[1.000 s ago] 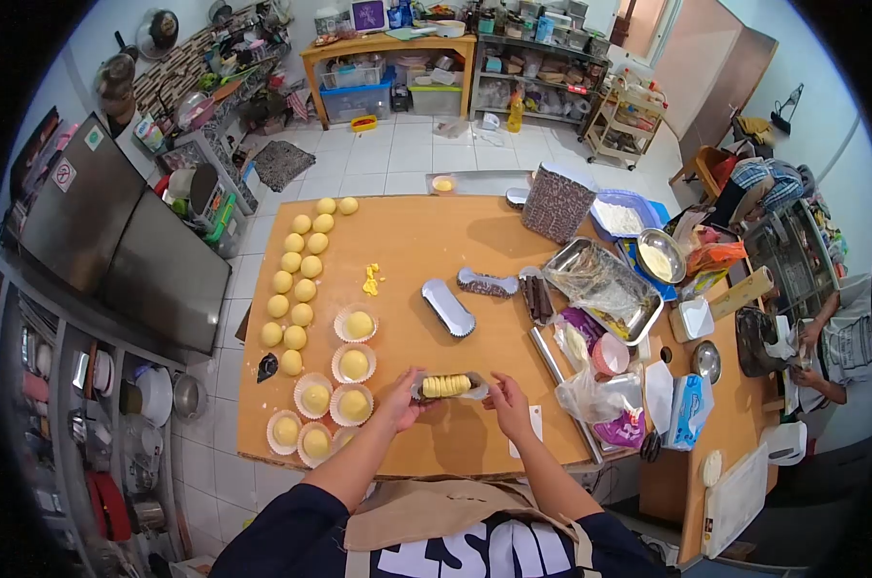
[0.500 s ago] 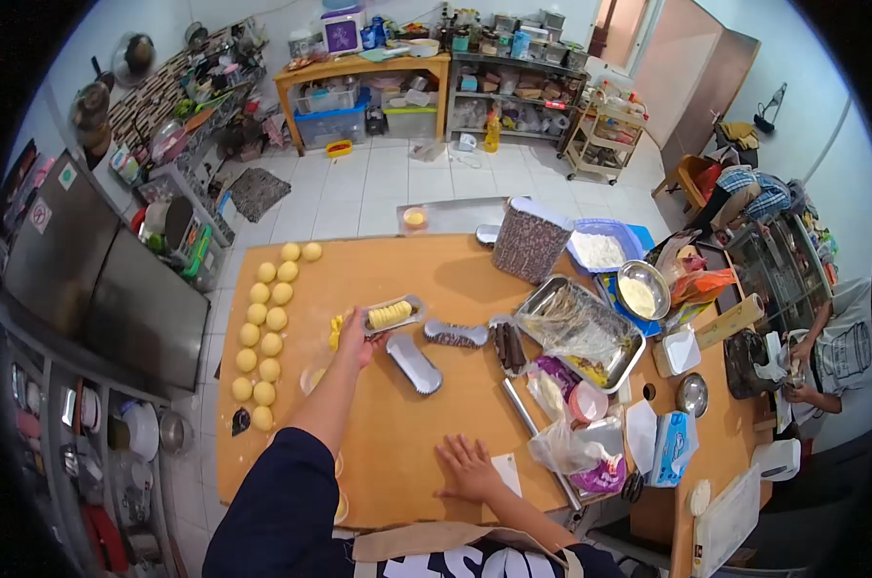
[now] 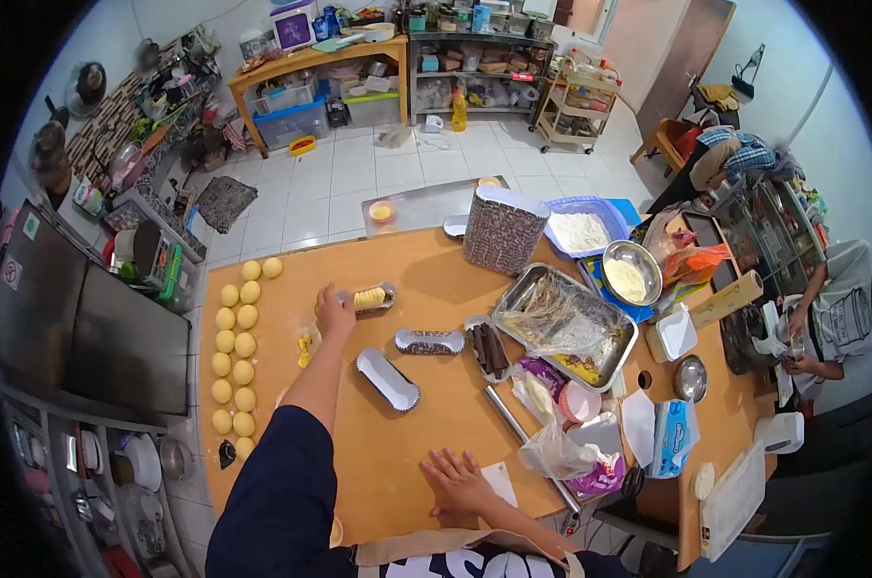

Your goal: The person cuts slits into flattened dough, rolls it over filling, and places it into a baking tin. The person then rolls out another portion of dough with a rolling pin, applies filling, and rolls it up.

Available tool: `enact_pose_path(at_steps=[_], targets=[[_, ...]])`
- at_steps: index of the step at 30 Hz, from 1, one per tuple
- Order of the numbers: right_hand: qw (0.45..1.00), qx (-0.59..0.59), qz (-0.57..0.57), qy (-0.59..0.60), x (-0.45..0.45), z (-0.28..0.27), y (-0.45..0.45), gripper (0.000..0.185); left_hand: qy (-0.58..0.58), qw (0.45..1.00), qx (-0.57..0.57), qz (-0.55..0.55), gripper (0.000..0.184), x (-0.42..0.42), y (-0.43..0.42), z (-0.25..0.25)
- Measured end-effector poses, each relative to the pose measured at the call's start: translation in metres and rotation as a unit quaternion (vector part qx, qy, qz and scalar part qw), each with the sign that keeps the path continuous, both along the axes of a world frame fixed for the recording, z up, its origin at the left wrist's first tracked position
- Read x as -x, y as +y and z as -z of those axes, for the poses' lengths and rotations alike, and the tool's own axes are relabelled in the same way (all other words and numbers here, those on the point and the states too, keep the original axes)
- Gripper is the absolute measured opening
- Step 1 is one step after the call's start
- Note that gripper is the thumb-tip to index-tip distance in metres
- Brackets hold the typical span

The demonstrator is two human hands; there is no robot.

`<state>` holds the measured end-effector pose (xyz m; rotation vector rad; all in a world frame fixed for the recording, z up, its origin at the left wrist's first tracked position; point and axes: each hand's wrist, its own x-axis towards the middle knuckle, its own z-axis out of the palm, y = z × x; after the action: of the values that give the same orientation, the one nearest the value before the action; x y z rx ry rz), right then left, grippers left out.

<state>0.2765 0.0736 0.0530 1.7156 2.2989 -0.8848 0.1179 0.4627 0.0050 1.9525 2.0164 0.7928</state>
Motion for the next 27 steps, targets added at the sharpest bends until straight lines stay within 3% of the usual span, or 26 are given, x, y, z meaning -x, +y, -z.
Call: enact_pose_path(at_steps=[3, 6, 9, 15, 16, 19, 22, 25, 27], targets=[[1.000, 0.028, 0.001, -0.010, 0.001, 0.000, 0.001, 0.111, 0.068, 0.967, -0.004, 0.246, 0.059, 0.007, -0.018, -0.019], [0.999, 0.044, 0.004, -0.003, 0.000, -0.006, 0.003, 0.112, 0.239, 0.912, 0.107, 0.317, 0.064, -0.003, -0.040, -0.033], [0.999, 0.040, -0.001, -0.015, 0.002, -0.008, 0.003, 0.113, 0.266, 0.916, 0.070, 0.292, 0.068, -0.007, -0.055, -0.058], [1.000, 0.001, 0.003, -0.016, 0.004, -0.009, -0.002, 0.115, 0.035, 0.939, -0.011, 0.343, 0.074, 0.002, -0.130, -0.064], [1.000, -0.006, 0.005, -0.018, 0.005, -0.008, -0.005, 0.115, 0.058, 0.933, 0.015, 0.355, 0.077, 0.004, -0.158, -0.068], [0.999, -0.032, 0.006, -0.018, 0.006, -0.020, -0.005, 0.106, 0.034, 0.905, 0.011, 0.424, 0.078, 0.039, -0.251, -0.065], [0.983, -0.115, 0.074, 0.121, -0.014, 0.048, -0.004, 0.082, 0.036, 0.889, 0.031, 0.455, 0.076, 0.080, -0.330, -0.043], [0.929, -0.119, 0.235, 0.260, -0.006, 0.003, -0.011, 0.054, 0.017, 0.886, 0.054, 0.460, 0.075, 0.117, -0.389, -0.043], [0.922, -0.173, 0.254, 0.234, 0.002, -0.013, -0.029, 0.045, -0.025, 0.893, 0.057, 0.445, 0.073, 0.134, -0.414, -0.038]])
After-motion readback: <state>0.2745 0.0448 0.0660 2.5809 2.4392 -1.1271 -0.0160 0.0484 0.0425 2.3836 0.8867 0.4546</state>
